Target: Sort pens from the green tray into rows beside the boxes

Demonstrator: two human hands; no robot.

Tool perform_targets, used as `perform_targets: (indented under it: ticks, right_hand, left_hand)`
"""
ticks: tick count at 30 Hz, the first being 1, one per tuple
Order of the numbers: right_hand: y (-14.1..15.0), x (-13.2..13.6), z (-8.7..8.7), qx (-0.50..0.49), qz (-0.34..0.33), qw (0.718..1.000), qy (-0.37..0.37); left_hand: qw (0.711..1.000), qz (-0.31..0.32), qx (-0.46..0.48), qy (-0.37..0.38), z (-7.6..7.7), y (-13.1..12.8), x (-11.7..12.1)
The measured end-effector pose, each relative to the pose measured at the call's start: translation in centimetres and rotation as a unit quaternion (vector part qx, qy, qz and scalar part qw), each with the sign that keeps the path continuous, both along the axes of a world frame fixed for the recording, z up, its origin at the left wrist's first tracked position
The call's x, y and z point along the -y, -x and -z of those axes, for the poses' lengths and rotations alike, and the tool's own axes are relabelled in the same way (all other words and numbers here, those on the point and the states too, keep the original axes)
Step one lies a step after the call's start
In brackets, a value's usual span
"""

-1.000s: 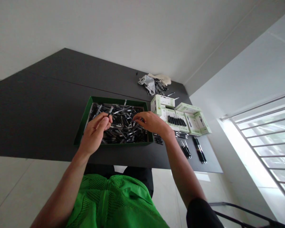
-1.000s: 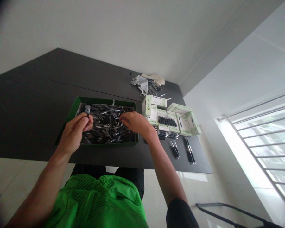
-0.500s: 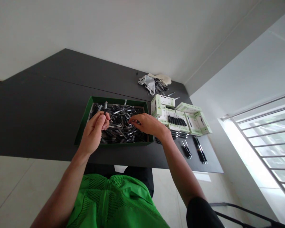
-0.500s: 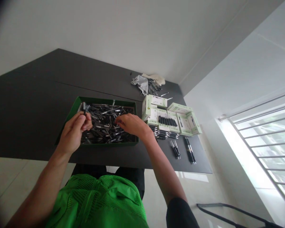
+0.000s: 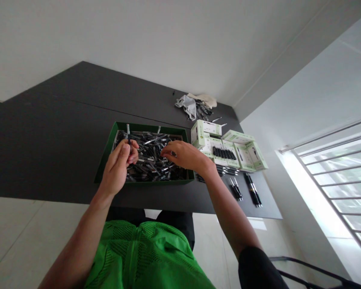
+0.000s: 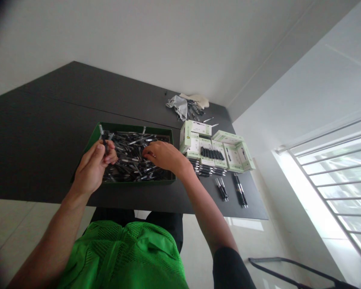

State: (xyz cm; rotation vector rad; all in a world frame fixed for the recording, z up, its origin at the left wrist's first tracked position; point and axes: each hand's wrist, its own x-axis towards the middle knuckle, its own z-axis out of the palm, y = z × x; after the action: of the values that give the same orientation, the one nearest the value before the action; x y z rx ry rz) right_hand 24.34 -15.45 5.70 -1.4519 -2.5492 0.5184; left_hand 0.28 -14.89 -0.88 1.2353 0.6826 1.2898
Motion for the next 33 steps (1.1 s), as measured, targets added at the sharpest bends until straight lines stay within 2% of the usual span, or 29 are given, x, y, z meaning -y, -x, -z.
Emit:
perform_targets:
  ticks: [8,14,21,29,33]
  right_hand:
    - [2.7,-3.0,1.0,0.098,-0.035,0.992,-0.075]
    - [5.2,-4.9,3.0,0.217,-0.105,0.963,-0.123]
    - [5.9,-5.6,4.7,0.273,-0.152,0.932,-0.182]
    - [5.3,-6.0,4.2,0.305,-0.232,0.902,-0.201]
    - [3.9,-6.6,2.9,0.270,-0.242,0.910,-0.203]
  left_hand:
    - [0.997,-0.070,0.011,-0.014,-0.1,-0.1,-0.1]
    - [0.996,-0.082,0.018,-0.030,-0.1,-0.1,0.0]
    - [0.996,-0.084,0.012,-0.025,-0.2,0.0,-0.1]
    - [0.997,-0.073,0.012,-0.024,-0.2,0.1,0.0]
    - [0.996,-0.079,0.011,-0.025,-0.1,0.1,-0.1]
